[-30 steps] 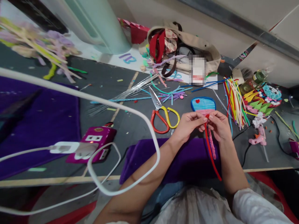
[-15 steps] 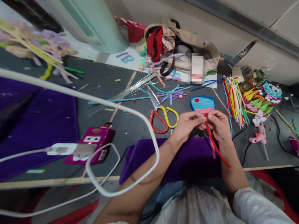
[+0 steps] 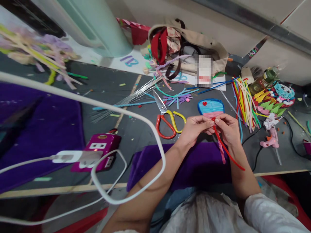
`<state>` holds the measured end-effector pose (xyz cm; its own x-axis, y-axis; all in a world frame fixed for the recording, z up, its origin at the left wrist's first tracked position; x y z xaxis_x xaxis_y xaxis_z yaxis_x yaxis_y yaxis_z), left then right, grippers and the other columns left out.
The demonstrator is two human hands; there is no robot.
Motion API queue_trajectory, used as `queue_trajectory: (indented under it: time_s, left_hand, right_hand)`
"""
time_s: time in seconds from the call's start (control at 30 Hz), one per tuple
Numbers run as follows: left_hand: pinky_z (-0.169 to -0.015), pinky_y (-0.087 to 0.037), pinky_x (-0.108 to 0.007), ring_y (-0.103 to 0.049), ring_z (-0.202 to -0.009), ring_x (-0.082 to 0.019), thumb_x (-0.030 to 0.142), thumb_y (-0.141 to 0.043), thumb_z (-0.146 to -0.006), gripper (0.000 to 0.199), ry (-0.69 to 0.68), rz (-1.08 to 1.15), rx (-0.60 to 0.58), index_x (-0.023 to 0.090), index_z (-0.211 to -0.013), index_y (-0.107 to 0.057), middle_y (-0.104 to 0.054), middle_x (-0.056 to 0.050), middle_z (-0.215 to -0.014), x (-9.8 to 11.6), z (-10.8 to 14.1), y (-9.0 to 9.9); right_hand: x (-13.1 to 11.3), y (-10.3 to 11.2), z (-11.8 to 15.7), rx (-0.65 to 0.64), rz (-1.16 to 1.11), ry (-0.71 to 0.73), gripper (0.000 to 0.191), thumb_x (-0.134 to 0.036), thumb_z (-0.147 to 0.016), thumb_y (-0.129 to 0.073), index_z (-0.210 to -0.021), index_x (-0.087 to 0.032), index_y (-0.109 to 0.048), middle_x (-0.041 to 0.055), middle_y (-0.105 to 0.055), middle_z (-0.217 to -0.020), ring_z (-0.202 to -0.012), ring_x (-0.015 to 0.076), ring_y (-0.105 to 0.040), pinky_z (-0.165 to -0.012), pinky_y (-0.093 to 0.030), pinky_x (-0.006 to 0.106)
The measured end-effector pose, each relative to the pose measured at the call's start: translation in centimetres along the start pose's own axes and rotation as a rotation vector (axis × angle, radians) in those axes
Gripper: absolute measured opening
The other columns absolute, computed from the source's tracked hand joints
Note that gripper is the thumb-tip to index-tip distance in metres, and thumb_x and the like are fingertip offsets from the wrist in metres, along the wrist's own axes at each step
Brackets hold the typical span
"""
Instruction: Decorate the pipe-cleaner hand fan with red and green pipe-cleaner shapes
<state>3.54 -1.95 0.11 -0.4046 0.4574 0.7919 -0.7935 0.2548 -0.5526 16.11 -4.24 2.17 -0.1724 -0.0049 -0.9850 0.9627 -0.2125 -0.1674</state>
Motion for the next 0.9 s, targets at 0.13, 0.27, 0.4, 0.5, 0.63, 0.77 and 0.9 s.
queue_trajectory:
  time_s: [0.13, 0.27, 0.4, 0.5, 0.63, 0.77, 0.9]
  left_hand:
    - [-0.051, -0.052, -0.022, -0.062, -0.048, -0.011, 0.03, -0.085, -0.06, 0.026, 0.016, 0.005, 0.017, 0.013, -0.069, -0.069, -0.067, -0.002, -0.055, -0.1, -0.1, 0.2]
    - [-0.046, -0.048, -0.02, -0.057, -0.043, -0.009, 0.028, -0.083, -0.058, 0.024, 0.02, 0.01, 0.04, 0.014, -0.064, -0.065, -0.063, 0.001, -0.053, -0.2, -0.2, 0.4]
    - [-0.045, -0.046, -0.02, -0.055, -0.041, -0.008, 0.027, -0.079, -0.06, 0.02, 0.011, -0.046, 0.043, 0.014, -0.063, -0.065, -0.063, 0.001, -0.053, -0.3, -0.2, 0.3]
    - [-0.045, -0.045, -0.02, -0.055, -0.041, -0.008, 0.025, -0.077, -0.061, 0.016, -0.034, -0.13, 0.059, 0.014, -0.064, -0.066, -0.064, 0.001, -0.054, 0.0, 0.0, 0.3]
    - [-0.046, -0.044, -0.02, -0.054, -0.042, -0.008, 0.024, -0.072, -0.064, 0.013, -0.091, -0.252, 0.078, 0.015, -0.061, -0.064, -0.059, 0.002, -0.049, 0.3, 0.2, 0.1]
    - [-0.046, -0.04, -0.019, -0.052, -0.043, -0.008, 0.023, -0.067, -0.066, 0.013, -0.159, -0.416, 0.104, 0.015, -0.058, -0.061, -0.057, 0.003, -0.047, 0.5, 0.3, -0.1]
    - [-0.047, -0.039, -0.019, -0.052, -0.045, -0.009, 0.023, -0.064, -0.067, 0.011, -0.188, -0.508, 0.158, 0.016, -0.06, -0.06, -0.057, 0.004, -0.048, 0.3, 0.5, 0.0]
  right_hand:
    - [-0.1, 0.1, -0.1, -0.028, 0.079, 0.025, 0.017, -0.035, -0.072, -0.08, -0.074, -0.02, -0.072, -0.004, -0.061, -0.06, -0.046, 0.0057, -0.045, -0.044, -0.036, 0.02]
    - [0.5, 0.2, -0.3, -0.098, 0.053, -0.1, 0.023, -0.041, -0.072, -0.079, -0.078, -0.02, -0.073, -0.0011, -0.065, -0.065, -0.05, 0.0083, -0.052, -0.041, -0.038, 0.02]
    - [0.3, 0.5, -0.5, -0.098, 0.022, -0.117, 0.026, -0.044, -0.073, -0.078, -0.077, -0.019, -0.072, -0.0007, -0.065, -0.065, -0.049, 0.0077, -0.051, -0.04, -0.037, 0.019]
    - [0.1, 0.4, -0.4, -0.125, 0.072, -0.095, 0.025, -0.041, -0.072, -0.079, -0.073, -0.018, -0.07, -0.0034, -0.06, -0.058, -0.044, 0.0057, -0.045, -0.039, -0.035, 0.018]
    - [-0.1, 0.2, -0.4, -0.139, 0.158, -0.067, 0.022, -0.039, -0.072, -0.077, -0.073, -0.018, -0.069, -0.0043, -0.059, -0.059, -0.044, 0.0056, -0.044, -0.04, -0.035, 0.018]
    - [-0.6, 0.1, -0.5, -0.14, 0.277, 0.015, 0.011, -0.029, -0.071, -0.073, -0.071, -0.018, -0.069, -0.0023, -0.064, -0.066, -0.057, 0.0087, -0.053, -0.051, -0.042, 0.02]
    - [-0.5, 0.2, -0.6, -0.152, 0.351, 0.041, 0.004, -0.022, -0.07, -0.068, -0.071, -0.018, -0.069, -0.0019, -0.066, -0.067, -0.063, 0.0107, -0.057, -0.059, -0.046, 0.022]
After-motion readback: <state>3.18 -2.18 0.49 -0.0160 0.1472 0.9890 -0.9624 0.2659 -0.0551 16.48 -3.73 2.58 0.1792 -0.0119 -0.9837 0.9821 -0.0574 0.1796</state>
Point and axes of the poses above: each hand's wrist, its own z-axis away from the middle knuckle, its own y-axis out of the back of the hand, x = y × z, the point moved 6 cm from there along -z, towards the middle knuckle
